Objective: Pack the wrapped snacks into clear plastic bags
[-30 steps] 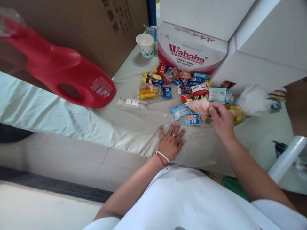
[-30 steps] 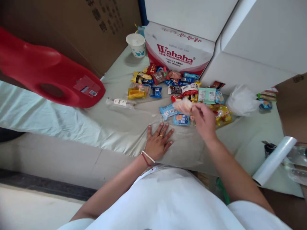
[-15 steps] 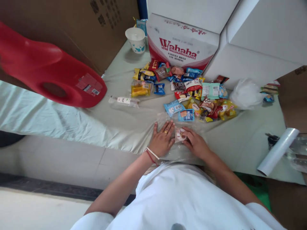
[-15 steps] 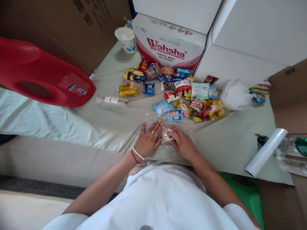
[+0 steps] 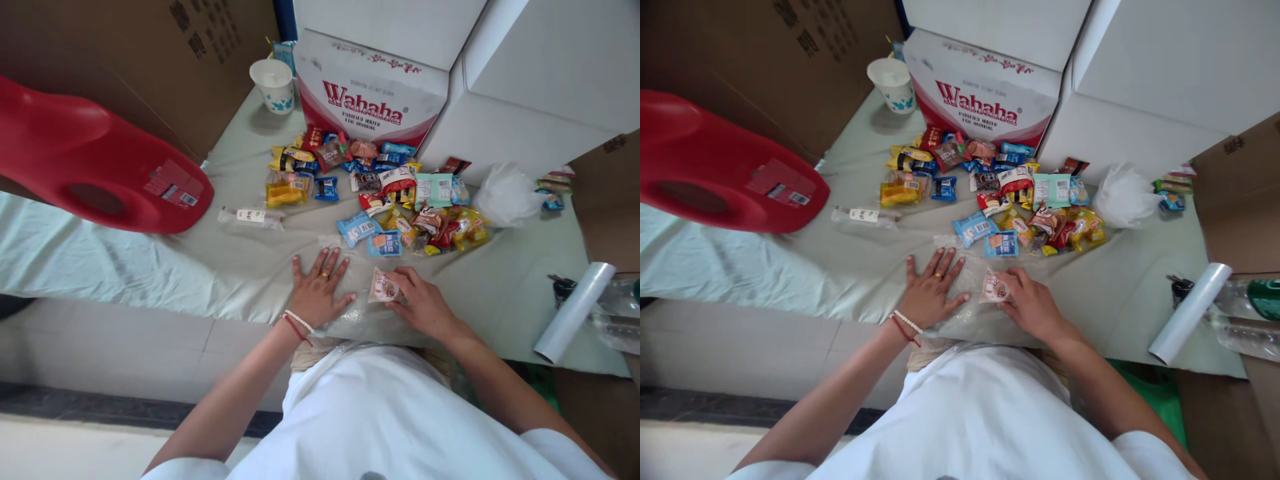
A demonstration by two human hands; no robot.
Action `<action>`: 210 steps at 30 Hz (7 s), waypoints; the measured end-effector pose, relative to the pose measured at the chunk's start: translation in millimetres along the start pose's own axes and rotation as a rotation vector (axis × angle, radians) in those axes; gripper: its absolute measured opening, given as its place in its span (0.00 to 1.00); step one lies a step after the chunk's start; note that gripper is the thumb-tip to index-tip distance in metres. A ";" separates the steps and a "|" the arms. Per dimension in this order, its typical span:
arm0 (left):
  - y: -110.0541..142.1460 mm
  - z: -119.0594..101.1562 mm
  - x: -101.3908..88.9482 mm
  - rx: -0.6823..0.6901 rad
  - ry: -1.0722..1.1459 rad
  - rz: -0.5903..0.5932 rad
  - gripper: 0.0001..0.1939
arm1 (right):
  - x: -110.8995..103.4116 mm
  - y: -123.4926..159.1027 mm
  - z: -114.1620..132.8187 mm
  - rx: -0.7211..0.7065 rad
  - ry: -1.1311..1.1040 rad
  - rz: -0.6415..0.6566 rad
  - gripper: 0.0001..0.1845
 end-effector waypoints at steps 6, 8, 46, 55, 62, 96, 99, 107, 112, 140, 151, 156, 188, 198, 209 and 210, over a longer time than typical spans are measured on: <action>0.6 0.3 -1.7 0.002 0.009 -0.018 0.40 | -36.5 -72.1 7.0 -0.189 -0.037 0.057 0.18; 0.5 0.9 -1.2 -0.003 0.015 -0.013 0.41 | -68.2 -125.5 -16.0 -0.105 0.035 -0.090 0.18; -0.9 0.2 0.1 -0.006 0.060 -0.034 0.38 | 2.9 1.0 18.2 -0.466 -0.046 -0.119 0.28; -0.6 0.5 -0.9 0.001 0.025 -0.032 0.36 | 0.7 -15.8 32.7 -0.413 0.034 -0.267 0.16; 9.2 16.3 -13.8 0.008 0.024 -0.156 0.31 | -17.0 2.7 21.8 -0.389 0.024 -0.275 0.23; 12.3 29.9 -20.7 -0.318 0.054 -0.317 0.17 | -10.9 -35.4 -78.4 0.193 0.098 0.110 0.08; 15.3 27.1 -26.1 -0.318 0.126 -0.422 0.20 | -47.4 -61.4 -51.9 0.068 0.257 -0.064 0.13; -3.4 39.3 -26.5 -0.382 0.375 -0.435 0.51 | -25.4 -158.1 -11.6 -0.010 0.353 0.084 0.24; -22.3 57.6 -23.4 -0.483 0.428 -0.292 0.40 | -29.4 -159.5 -12.8 -0.016 0.353 0.165 0.10; -50.1 -77.3 12.1 -0.163 0.813 -0.037 0.09 | -0.5 1.7 5.4 -0.292 -0.424 -0.140 0.17; -48.4 -98.8 25.8 -0.124 0.152 0.096 0.15 | -4.9 24.7 -92.2 0.383 -0.065 -0.393 0.11; -42.1 -100.0 22.9 -0.130 0.146 0.026 0.16 | -20.9 17.6 -65.7 0.382 -0.099 -0.241 0.10; -29.5 -18.3 6.2 -0.365 0.411 -0.324 0.35 | -9.2 -48.7 1.0 0.197 -0.999 -0.231 0.20; -33.6 -10.6 1.5 -0.395 0.661 -0.374 0.37 | -6.8 -45.1 33.7 0.160 -0.275 -0.159 0.14; -18.0 -69.7 -2.5 -0.085 1.336 -0.394 0.27 | 12.2 -8.3 -5.2 0.337 -0.947 -0.169 0.27; -18.4 -82.2 -1.0 -0.016 1.341 -0.337 0.28 | 10.4 -1.4 -12.6 0.363 -0.938 -0.166 0.28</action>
Point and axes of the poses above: each hand's wrist, its own y-axis away from the middle knuckle, its own x-axis out of the palm, z = x × y, the point moved 9 cm from there along -y, towards the middle knuckle, and after that the axes turned 14 degrees about y, right-handed, at the moved point
